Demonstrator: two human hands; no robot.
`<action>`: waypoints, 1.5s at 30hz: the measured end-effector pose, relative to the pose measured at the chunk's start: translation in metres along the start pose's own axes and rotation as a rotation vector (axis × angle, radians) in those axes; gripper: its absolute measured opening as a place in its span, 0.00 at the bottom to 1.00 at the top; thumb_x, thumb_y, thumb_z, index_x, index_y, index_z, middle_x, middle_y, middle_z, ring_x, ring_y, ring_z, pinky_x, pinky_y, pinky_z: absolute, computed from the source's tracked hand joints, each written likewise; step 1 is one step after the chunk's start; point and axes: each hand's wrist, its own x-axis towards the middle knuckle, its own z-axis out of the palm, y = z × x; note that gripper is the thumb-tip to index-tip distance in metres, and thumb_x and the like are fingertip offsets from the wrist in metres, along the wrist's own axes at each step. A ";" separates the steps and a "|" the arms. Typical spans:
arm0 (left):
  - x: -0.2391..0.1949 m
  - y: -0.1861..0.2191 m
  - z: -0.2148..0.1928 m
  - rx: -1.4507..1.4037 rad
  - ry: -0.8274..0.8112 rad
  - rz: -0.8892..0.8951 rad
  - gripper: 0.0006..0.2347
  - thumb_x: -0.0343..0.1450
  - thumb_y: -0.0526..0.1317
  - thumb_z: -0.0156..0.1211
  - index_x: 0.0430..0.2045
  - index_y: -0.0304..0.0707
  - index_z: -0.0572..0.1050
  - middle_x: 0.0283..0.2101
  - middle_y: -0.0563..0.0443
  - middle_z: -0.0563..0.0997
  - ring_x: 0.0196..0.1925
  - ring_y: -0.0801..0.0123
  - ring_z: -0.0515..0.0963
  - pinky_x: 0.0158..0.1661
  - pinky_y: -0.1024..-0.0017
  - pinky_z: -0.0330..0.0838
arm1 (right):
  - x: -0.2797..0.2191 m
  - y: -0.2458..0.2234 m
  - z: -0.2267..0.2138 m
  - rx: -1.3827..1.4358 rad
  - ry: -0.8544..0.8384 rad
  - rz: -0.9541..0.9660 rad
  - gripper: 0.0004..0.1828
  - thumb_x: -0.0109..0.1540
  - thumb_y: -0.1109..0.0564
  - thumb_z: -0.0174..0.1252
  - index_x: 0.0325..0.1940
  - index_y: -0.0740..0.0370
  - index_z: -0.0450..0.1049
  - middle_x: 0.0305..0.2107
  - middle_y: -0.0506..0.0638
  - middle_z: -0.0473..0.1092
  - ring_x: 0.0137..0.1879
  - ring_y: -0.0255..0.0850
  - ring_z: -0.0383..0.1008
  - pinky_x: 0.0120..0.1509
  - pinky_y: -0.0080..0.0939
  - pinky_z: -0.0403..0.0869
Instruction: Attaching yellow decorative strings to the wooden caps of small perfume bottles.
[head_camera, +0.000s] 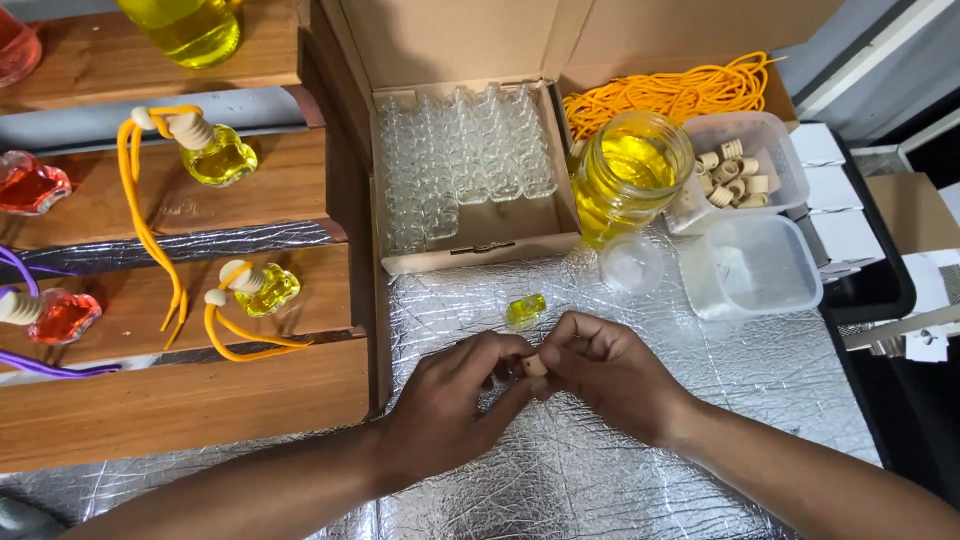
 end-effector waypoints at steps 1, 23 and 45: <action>0.000 -0.002 0.000 0.000 -0.002 0.000 0.09 0.74 0.39 0.62 0.44 0.35 0.73 0.36 0.50 0.81 0.31 0.66 0.80 0.30 0.69 0.73 | 0.000 -0.001 0.001 0.001 0.001 0.000 0.04 0.66 0.65 0.55 0.38 0.67 0.75 0.33 0.59 0.80 0.38 0.47 0.81 0.48 0.50 0.80; -0.001 -0.006 0.003 0.135 0.052 0.132 0.09 0.74 0.33 0.63 0.45 0.30 0.72 0.36 0.43 0.80 0.32 0.60 0.81 0.27 0.65 0.77 | -0.001 -0.013 0.009 -0.331 0.073 0.131 0.10 0.64 0.58 0.60 0.44 0.67 0.76 0.26 0.58 0.77 0.29 0.45 0.77 0.34 0.43 0.78; 0.001 -0.002 -0.001 0.015 0.056 0.145 0.08 0.73 0.29 0.62 0.44 0.30 0.72 0.39 0.43 0.78 0.35 0.61 0.80 0.31 0.68 0.76 | -0.003 -0.007 -0.001 -0.154 -0.048 0.062 0.08 0.67 0.62 0.57 0.47 0.70 0.77 0.30 0.55 0.76 0.30 0.40 0.73 0.33 0.37 0.74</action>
